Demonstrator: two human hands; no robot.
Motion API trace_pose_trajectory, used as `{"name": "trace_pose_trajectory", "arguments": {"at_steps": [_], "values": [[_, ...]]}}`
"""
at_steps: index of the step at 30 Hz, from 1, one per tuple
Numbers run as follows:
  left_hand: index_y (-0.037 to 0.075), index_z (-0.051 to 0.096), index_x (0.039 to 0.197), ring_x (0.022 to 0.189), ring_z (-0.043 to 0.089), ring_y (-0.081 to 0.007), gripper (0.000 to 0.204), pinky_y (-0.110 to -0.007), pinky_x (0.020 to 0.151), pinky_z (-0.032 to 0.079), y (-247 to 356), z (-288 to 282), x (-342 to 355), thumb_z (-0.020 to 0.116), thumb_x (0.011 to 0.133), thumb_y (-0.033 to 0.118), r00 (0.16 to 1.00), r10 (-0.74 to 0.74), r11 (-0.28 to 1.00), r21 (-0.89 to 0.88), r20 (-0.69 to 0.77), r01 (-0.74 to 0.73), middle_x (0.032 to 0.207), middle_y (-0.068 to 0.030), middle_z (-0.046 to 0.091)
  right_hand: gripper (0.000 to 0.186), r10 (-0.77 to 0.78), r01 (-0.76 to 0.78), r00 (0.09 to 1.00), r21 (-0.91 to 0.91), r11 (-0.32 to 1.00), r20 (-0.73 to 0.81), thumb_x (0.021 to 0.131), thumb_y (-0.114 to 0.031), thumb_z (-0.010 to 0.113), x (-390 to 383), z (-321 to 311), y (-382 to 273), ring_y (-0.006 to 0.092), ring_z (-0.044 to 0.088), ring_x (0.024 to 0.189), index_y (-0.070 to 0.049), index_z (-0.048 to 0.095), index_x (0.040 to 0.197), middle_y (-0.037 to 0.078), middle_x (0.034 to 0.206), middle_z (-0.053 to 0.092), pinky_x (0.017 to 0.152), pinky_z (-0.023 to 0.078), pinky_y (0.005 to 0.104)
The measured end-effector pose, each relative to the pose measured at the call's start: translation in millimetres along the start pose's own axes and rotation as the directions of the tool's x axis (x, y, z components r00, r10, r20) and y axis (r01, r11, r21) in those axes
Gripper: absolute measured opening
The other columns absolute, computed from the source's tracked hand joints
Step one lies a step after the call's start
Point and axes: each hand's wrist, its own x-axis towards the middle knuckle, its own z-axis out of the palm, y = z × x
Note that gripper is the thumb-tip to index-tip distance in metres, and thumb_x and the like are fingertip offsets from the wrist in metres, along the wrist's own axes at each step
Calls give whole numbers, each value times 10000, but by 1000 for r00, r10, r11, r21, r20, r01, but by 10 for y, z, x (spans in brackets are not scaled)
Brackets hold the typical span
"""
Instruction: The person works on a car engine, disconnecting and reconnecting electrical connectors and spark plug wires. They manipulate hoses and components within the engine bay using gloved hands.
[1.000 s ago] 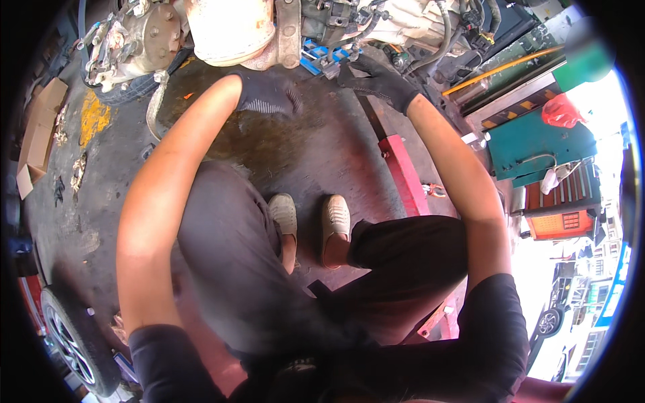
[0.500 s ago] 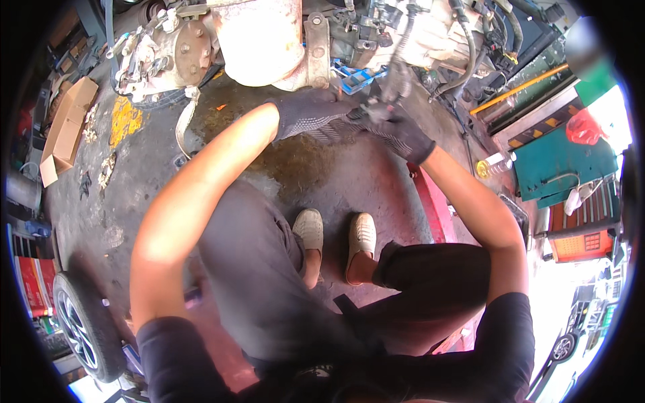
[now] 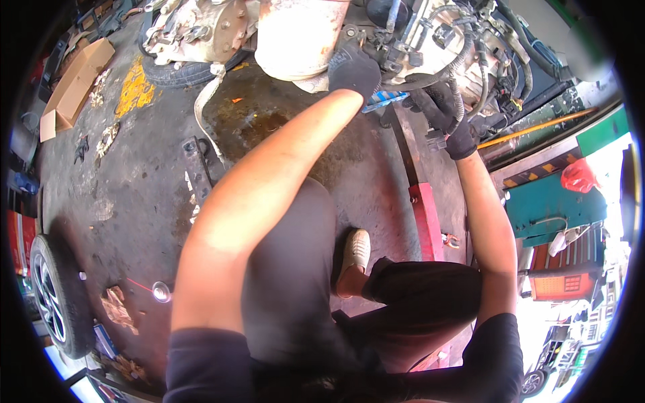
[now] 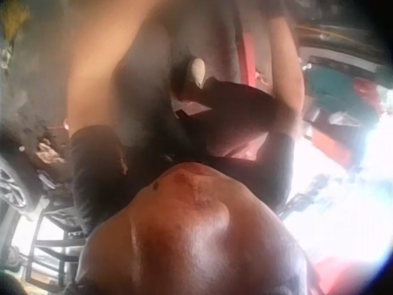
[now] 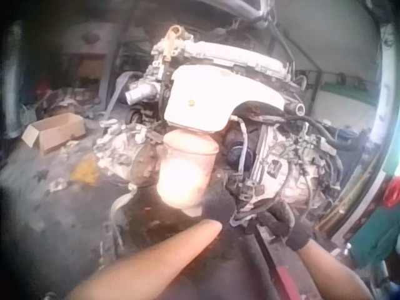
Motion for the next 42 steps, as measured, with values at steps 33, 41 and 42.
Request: {"name": "trace_pose_trajectory", "arguments": {"at_steps": [33, 41, 42], "values": [[37, 558, 1264, 1073, 641, -457, 417, -550, 928, 497, 644, -293, -255, 428, 1010, 341, 932, 23, 984, 154, 362, -84, 1180, -294, 643, 282, -467, 131, 866, -818, 560, -181, 809, -261, 685, 649, -586, -24, 370, 643, 926, -148, 689, 1067, 133, 900, 695, 838, 504, 483], [62, 676, 1154, 1052, 665, -416, 448, -510, 932, 507, 715, -178, -117, 464, 966, 409, 973, -149, 967, 234, 177, 106, 1114, -236, 698, 279, -303, 217, 952, -797, 563, 45, 866, -224, 654, 568, -576, 32, 364, 664, 918, -132, 693, 1126, 143, 986, 693, 827, 523, 480], [67, 678, 1159, 1054, 666, -412, 444, -507, 937, 506, 679, -162, -127, 466, 967, 407, 976, -140, 964, 248, 164, 97, 1112, -231, 700, 278, -292, 231, 954, -785, 575, 68, 874, -215, 648, 586, -526, 36, 358, 665, 924, -126, 694, 1133, 144, 999, 692, 829, 523, 470]]}}
